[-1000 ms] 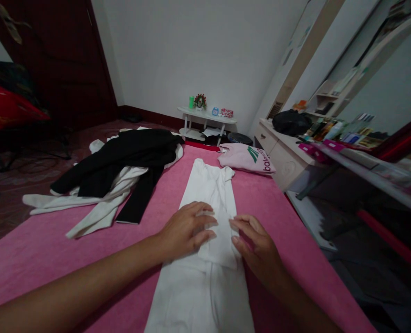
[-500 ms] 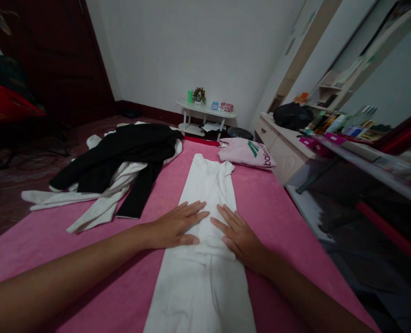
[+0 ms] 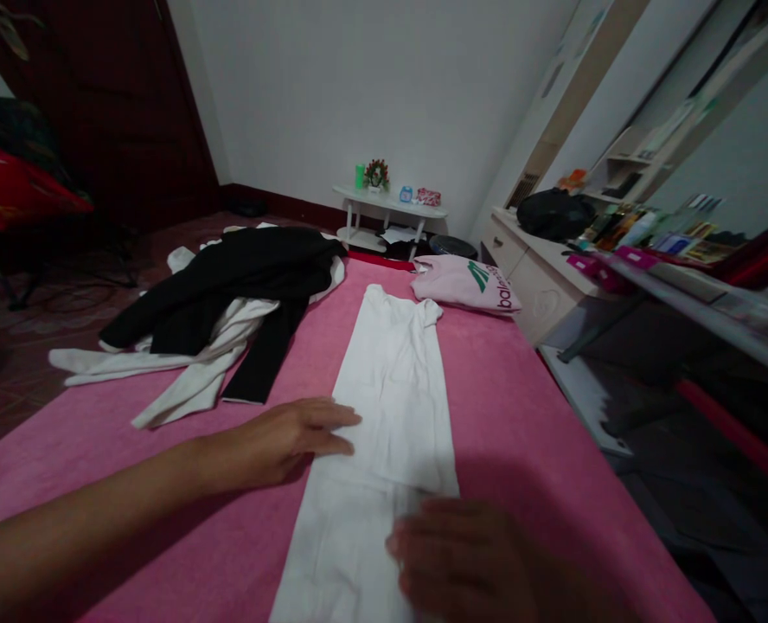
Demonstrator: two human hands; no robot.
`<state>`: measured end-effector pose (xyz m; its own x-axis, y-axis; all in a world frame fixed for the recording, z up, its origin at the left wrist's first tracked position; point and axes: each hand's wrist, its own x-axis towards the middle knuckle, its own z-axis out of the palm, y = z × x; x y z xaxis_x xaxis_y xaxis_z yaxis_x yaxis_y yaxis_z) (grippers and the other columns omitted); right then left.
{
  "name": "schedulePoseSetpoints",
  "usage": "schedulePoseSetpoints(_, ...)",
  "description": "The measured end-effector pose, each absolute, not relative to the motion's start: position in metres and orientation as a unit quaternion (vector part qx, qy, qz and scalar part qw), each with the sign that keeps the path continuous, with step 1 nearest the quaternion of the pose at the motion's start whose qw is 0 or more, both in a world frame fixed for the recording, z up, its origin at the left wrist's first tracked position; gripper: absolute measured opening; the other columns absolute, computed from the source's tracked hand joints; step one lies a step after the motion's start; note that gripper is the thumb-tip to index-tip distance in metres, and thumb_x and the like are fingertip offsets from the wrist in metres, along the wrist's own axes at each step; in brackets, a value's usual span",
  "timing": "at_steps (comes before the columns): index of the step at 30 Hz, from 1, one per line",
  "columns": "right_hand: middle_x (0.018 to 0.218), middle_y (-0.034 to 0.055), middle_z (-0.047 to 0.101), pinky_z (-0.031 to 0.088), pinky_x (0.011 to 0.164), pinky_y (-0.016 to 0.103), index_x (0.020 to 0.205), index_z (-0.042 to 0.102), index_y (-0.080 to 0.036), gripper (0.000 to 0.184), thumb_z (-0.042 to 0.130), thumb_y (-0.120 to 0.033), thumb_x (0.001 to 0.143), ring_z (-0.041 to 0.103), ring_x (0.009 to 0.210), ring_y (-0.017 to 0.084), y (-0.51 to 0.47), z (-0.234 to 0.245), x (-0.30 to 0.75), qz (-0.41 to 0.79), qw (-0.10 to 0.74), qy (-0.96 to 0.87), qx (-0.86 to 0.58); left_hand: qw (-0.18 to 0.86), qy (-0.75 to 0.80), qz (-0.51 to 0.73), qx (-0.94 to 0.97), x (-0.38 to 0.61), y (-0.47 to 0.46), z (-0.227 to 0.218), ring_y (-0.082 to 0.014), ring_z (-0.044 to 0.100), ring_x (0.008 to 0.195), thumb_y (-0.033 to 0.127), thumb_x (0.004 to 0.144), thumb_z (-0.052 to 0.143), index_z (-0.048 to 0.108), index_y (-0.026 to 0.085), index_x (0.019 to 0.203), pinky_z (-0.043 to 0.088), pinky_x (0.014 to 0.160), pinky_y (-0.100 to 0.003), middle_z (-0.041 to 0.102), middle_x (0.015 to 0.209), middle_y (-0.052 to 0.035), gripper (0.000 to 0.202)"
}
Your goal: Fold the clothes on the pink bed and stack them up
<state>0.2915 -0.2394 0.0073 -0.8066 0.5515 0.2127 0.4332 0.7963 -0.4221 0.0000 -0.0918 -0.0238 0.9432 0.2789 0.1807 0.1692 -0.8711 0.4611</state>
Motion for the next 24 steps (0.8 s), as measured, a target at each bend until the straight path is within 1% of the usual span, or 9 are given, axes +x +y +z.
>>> schedulePoseSetpoints(3,0.14,0.0063,0.051,0.037,0.109,0.047,0.136,0.047,-0.03,0.048,0.046,-0.013,0.091,0.04,0.135,0.022,-0.22,-0.008,0.328,0.05,0.157,-0.912,-0.376,0.18,0.153,0.155,0.959,-0.014,-0.074,-0.033,-0.0214,0.048,0.129,0.011,0.092,0.044,0.059,0.035,0.126,0.038,0.109,-0.043,0.052,0.139,-0.0033,0.045)
schedulePoseSetpoints(6,0.144,0.0073,0.046,0.036,0.109,0.05,0.13,0.053,-0.026,0.043,0.044,-0.011,0.092,0.031,0.139,0.023,-0.203,-0.022,0.35,-0.002,0.118,-0.901,-0.417,0.151,0.14,0.174,0.963,-0.017,-0.067,-0.037,-0.0227,0.05,0.126,0.021,0.094,0.049,0.059,0.032,0.127,0.04,0.107,-0.042,0.054,0.137,-0.0068,0.036)
schedulePoseSetpoints(9,0.141,0.0069,0.05,0.037,0.109,0.047,0.127,0.055,-0.025,0.037,0.044,-0.013,0.094,0.031,0.139,0.021,-0.197,-0.029,0.348,-0.017,0.113,-0.919,-0.376,0.131,0.089,0.156,0.975,-0.008,-0.07,-0.034,-0.0258,0.047,0.129,0.033,0.09,0.057,0.057,0.03,0.129,0.036,0.11,-0.046,0.052,0.138,-0.0088,0.038)
schedulePoseSetpoints(11,0.137,0.0057,0.055,0.037,0.108,0.046,0.125,0.055,-0.025,0.033,0.046,-0.016,0.094,0.034,0.138,0.021,-0.199,-0.03,0.338,-0.006,0.122,-0.933,-0.339,0.132,0.054,0.144,0.979,0.001,-0.076,-0.028,-0.0258,0.048,0.128,0.032,0.092,0.054,0.059,0.03,0.125,0.031,0.113,-0.048,0.054,0.136,-0.0091,0.034)
schedulePoseSetpoints(14,0.125,0.0057,0.064,0.04,0.106,0.039,0.12,0.055,-0.023,0.027,0.052,-0.021,0.093,0.051,0.125,0.017,-0.208,-0.03,0.323,0.027,0.199,-0.929,-0.31,0.201,0.02,0.157,0.967,0.012,-0.09,-0.016,-0.0234,0.056,0.118,0.026,0.095,0.046,0.062,0.023,0.118,0.03,0.112,-0.046,0.065,0.121,-0.0103,0.028)
schedulePoseSetpoints(16,0.115,0.0049,0.069,0.045,0.1,0.032,0.115,0.057,-0.024,0.023,0.055,-0.025,0.092,0.062,0.111,0.015,-0.218,-0.026,0.314,0.087,0.268,-0.908,-0.309,0.295,0.011,0.179,0.939,0.013,-0.103,-0.005,-0.0218,0.063,0.103,0.029,0.097,0.041,0.064,0.018,0.11,0.04,0.104,-0.039,0.07,0.102,-0.0114,0.029)
schedulePoseSetpoints(18,0.105,0.0032,0.073,0.051,0.089,0.026,0.11,0.061,-0.025,0.02,0.053,-0.033,0.093,0.068,0.096,0.015,-0.23,-0.015,0.307,0.197,0.316,-0.875,-0.31,0.393,0.038,0.202,0.896,0.012,-0.118,0.008,-0.0199,0.065,0.085,0.038,0.098,0.036,0.067,0.014,0.097,0.048,0.084,-0.031,0.069,0.085,-0.0116,0.039)
schedulePoseSetpoints(21,0.088,0.0014,0.075,0.054,0.071,0.021,0.094,0.069,-0.025,0.023,0.05,-0.037,0.093,0.071,0.078,0.015,-0.236,0.009,0.3,0.344,0.362,-0.782,-0.372,0.5,0.144,0.232,0.822,0.015,-0.13,0.028,-0.0156,0.059,0.064,0.05,0.095,0.036,0.066,0.012,0.079,0.044,0.06,-0.023,0.063,0.069,-0.0075,0.051)
schedulePoseSetpoints(24,0.074,0.0017,0.072,0.051,0.056,0.023,0.076,0.068,-0.02,0.018,0.063,-0.036,0.083,0.066,0.063,0.017,-0.206,0.026,0.297,0.371,0.462,-0.626,-0.507,0.561,0.258,0.276,0.736,0.037,-0.108,0.034,-0.0112,0.048,0.053,0.056,0.087,0.049,0.061,0.012,0.069,0.036,0.05,-0.02,0.055,0.059,-0.0015,0.049)
